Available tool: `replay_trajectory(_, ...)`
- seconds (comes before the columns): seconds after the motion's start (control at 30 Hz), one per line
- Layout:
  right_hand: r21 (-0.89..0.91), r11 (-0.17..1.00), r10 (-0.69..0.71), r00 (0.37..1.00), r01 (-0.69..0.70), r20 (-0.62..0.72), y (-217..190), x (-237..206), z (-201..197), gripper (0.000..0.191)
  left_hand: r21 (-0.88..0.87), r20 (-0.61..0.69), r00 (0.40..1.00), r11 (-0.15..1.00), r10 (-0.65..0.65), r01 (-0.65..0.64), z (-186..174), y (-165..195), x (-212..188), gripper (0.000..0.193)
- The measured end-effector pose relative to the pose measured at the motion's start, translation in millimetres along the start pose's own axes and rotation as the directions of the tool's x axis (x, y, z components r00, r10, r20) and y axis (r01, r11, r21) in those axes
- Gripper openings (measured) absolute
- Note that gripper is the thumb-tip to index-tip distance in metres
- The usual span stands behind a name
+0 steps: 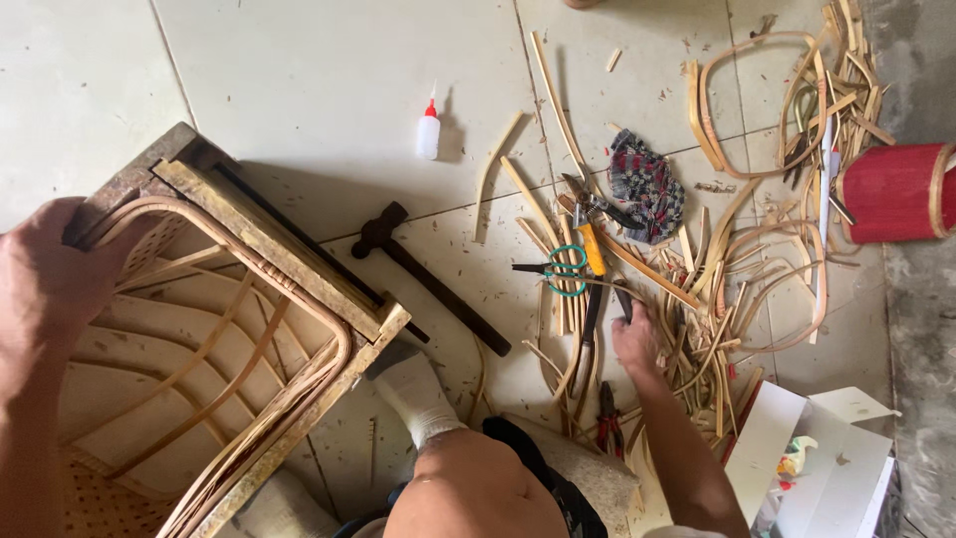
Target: The person sits on the floor assembling a bamboo basket. They fit curved bamboo strips across the basket frame, tap them into place with a hammer, trim excess material with pliers and scissors, and squeeze glue from a bottle onto the joints.
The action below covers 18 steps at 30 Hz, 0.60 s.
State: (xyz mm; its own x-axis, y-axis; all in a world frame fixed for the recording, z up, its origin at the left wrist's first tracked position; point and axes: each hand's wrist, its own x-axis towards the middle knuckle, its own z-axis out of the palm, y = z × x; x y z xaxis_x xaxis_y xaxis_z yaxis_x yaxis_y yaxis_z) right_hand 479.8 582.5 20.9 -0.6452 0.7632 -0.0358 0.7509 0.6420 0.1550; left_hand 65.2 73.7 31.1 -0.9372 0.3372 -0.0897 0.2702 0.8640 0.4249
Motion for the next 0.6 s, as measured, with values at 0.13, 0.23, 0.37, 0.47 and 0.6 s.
replay_trajectory(0.13,0.185,0.943,0.216,0.931,-0.277,0.295,-4.6,8.9,-8.0,0.035,-0.019,-0.033,0.999,1.0,0.01,-0.011,-0.6,-0.3,-2.2,0.044)
replay_trajectory(0.23,0.33,0.892,0.202,0.926,-0.307,0.318,-23.9,-10.0,-15.7,0.029,-0.055,-0.03,0.999,0.998,0.025,-0.026,5.3,-6.8,-0.2,0.043)
replay_trajectory(0.37,0.482,0.86,-0.169,0.985,0.166,-0.038,-51.5,-24.4,-20.8,0.033,-0.058,-0.012,1.0,0.998,0.0,-0.001,8.9,-9.4,1.1,0.04)
replay_trajectory(0.47,0.406,0.831,-0.345,0.925,0.379,-0.158,-67.4,-2.8,-21.9,0.038,-0.02,-0.005,1.0,1.0,0.003,-0.003,3.0,-4.0,0.2,0.041)
replay_trajectory(0.6,0.257,0.823,-0.511,0.858,0.506,-0.052,-94.2,34.7,-23.2,0.054,0.166,0.03,0.997,0.984,-0.076,0.07,-9.9,4.4,-0.9,0.046)
